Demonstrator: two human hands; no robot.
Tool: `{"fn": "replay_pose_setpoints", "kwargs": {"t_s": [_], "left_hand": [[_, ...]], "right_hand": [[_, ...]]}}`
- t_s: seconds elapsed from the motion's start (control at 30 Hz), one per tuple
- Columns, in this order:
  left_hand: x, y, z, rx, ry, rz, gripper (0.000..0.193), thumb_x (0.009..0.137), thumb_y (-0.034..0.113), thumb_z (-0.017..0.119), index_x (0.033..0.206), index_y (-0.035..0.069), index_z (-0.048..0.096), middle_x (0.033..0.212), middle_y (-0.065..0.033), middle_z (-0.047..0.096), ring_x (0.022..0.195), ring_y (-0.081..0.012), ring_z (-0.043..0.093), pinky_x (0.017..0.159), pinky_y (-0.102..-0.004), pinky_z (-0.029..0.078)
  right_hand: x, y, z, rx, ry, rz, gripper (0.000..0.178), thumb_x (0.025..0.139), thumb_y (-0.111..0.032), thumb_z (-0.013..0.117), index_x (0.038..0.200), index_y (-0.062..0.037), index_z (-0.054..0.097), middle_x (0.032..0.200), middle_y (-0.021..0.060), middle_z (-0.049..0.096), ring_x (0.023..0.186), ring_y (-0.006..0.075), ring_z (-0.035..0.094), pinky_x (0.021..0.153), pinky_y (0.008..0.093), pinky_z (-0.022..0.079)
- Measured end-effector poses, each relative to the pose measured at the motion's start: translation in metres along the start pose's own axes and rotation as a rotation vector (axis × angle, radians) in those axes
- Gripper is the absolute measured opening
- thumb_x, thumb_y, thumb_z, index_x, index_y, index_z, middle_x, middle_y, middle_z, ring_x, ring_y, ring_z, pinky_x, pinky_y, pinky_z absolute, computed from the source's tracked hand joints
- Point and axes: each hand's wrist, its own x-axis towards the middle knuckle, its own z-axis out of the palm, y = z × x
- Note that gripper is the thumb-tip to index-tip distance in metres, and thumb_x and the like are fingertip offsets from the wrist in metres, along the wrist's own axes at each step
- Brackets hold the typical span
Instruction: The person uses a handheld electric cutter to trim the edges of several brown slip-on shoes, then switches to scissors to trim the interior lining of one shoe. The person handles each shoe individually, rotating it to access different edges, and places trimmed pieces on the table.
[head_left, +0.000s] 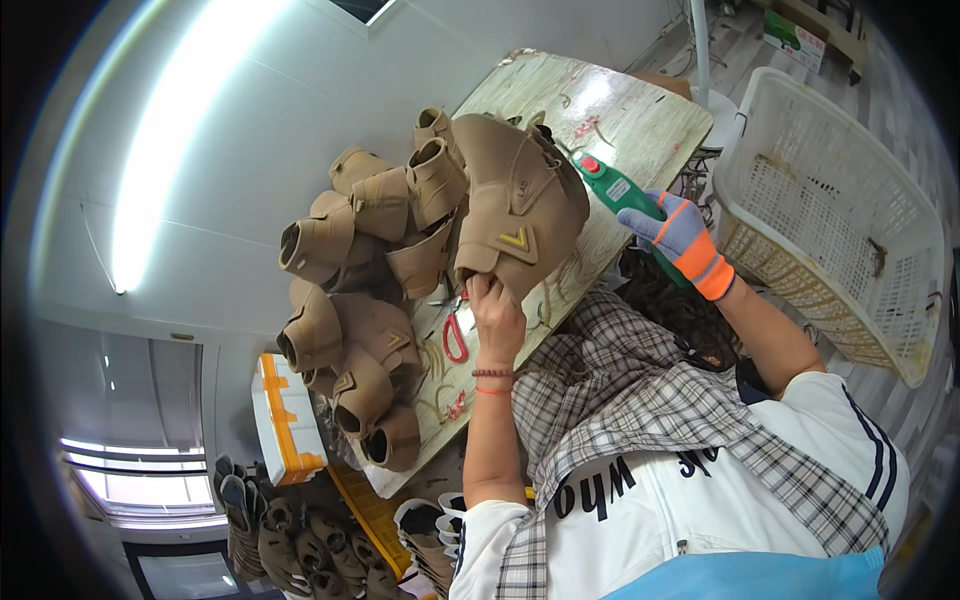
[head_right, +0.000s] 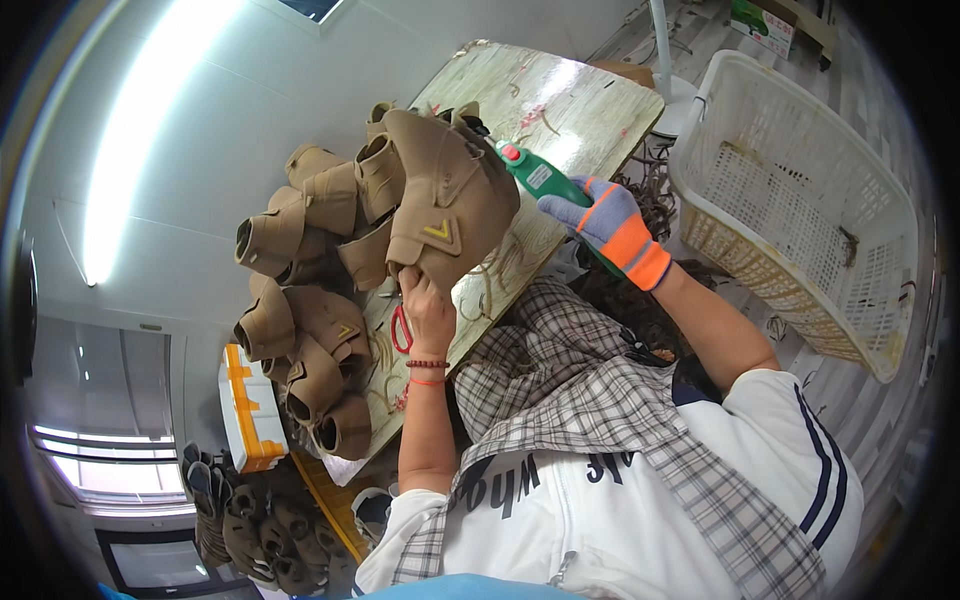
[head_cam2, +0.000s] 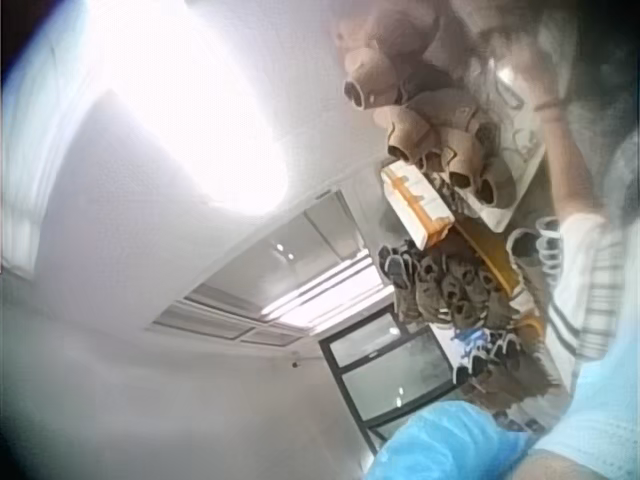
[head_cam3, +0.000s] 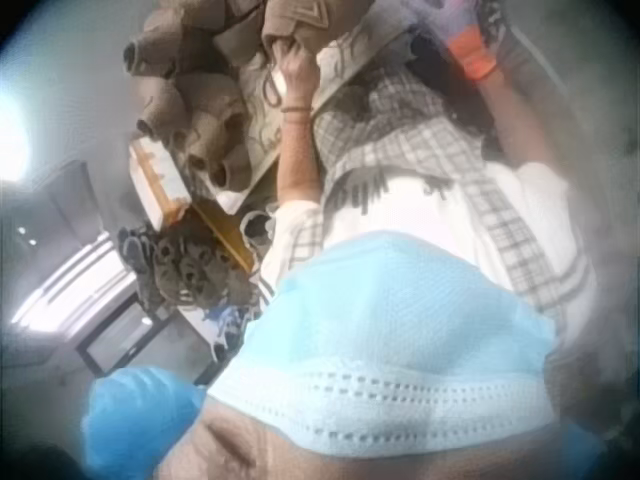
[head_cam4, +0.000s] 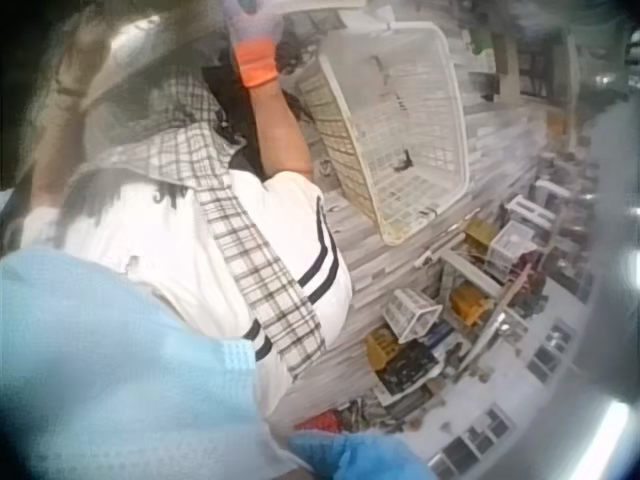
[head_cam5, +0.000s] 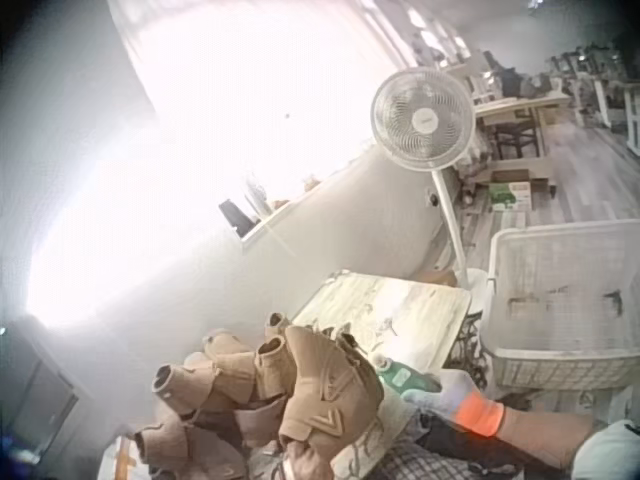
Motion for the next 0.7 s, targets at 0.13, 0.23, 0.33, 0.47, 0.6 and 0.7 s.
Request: {"fn": "replay_pose_setpoints", "kwargs": {"t_s": [0.13,0.23,0.33,0.47,0.6,0.7], "left_hand": [[0.040,-0.007,0.017,0.092,-0.003,0.065,0.013,0.069,-0.004,0.054,0.081,-0.001,0.058,0.089,-0.0141,0.053,0.085,-0.0341,0.048,0.077,-0.0429,0.039],[0.067,-0.021,0.039,0.139,-0.084,0.037,0.009,0.070,-0.001,0.054,0.078,0.002,0.059,0.086,-0.0128,0.053,0.081,-0.0316,0.048,0.074,-0.0419,0.039],[0.082,-0.035,0.056,0.002,-0.136,-0.095,0.004,0.074,0.005,0.062,0.076,0.002,0.060,0.078,-0.0133,0.061,0.078,-0.0314,0.055,0.073,-0.0405,0.041],[0.084,-0.058,0.050,-0.542,-0.029,-0.512,0.017,0.079,0.007,0.069,0.091,-0.003,0.065,0.087,-0.0148,0.069,0.075,-0.0248,0.064,0.070,-0.0317,0.048],[0.083,-0.044,-0.010,-1.217,0.330,-0.710,0.020,0.084,0.001,0.065,0.104,-0.002,0.064,0.099,-0.0051,0.067,0.085,-0.0127,0.062,0.080,-0.0288,0.049],[0.066,-0.056,-0.051,-1.446,0.572,-0.812,0.026,0.088,0.004,0.061,0.113,0.000,0.057,0.109,-0.0096,0.063,0.097,-0.0217,0.062,0.087,-0.0381,0.050]], "right_hand": [[0.004,0.009,-0.013,0.158,0.101,-0.014,0.041,0.080,-0.032,0.075,0.102,0.0003,0.063,0.068,-0.0034,0.057,0.055,0.0028,0.048,0.049,0.0201,0.040],[0.002,0.013,-0.022,0.192,0.114,-0.016,0.038,0.081,-0.029,0.074,0.103,0.0004,0.062,0.071,-0.0038,0.057,0.055,0.0023,0.047,0.049,0.0197,0.039],[0.000,0.020,-0.027,0.184,0.115,-0.024,0.036,0.082,-0.027,0.073,0.103,0.0002,0.061,0.072,-0.0036,0.057,0.057,0.0028,0.048,0.050,0.0199,0.039],[-0.004,0.026,-0.028,0.089,0.096,-0.048,0.032,0.084,-0.025,0.071,0.102,-0.0013,0.060,0.073,-0.0037,0.056,0.058,0.0029,0.048,0.052,0.0201,0.039],[-0.002,0.037,-0.028,-0.130,0.114,-0.133,0.051,0.076,-0.033,0.078,0.110,0.0007,0.061,0.083,0.0048,0.066,0.072,0.0075,0.058,0.066,0.0251,0.049],[-0.004,0.033,-0.014,-0.189,0.084,-0.327,0.053,0.074,-0.035,0.079,0.111,-0.0019,0.061,0.086,0.0073,0.068,0.074,0.0100,0.062,0.069,0.0262,0.051]]}}
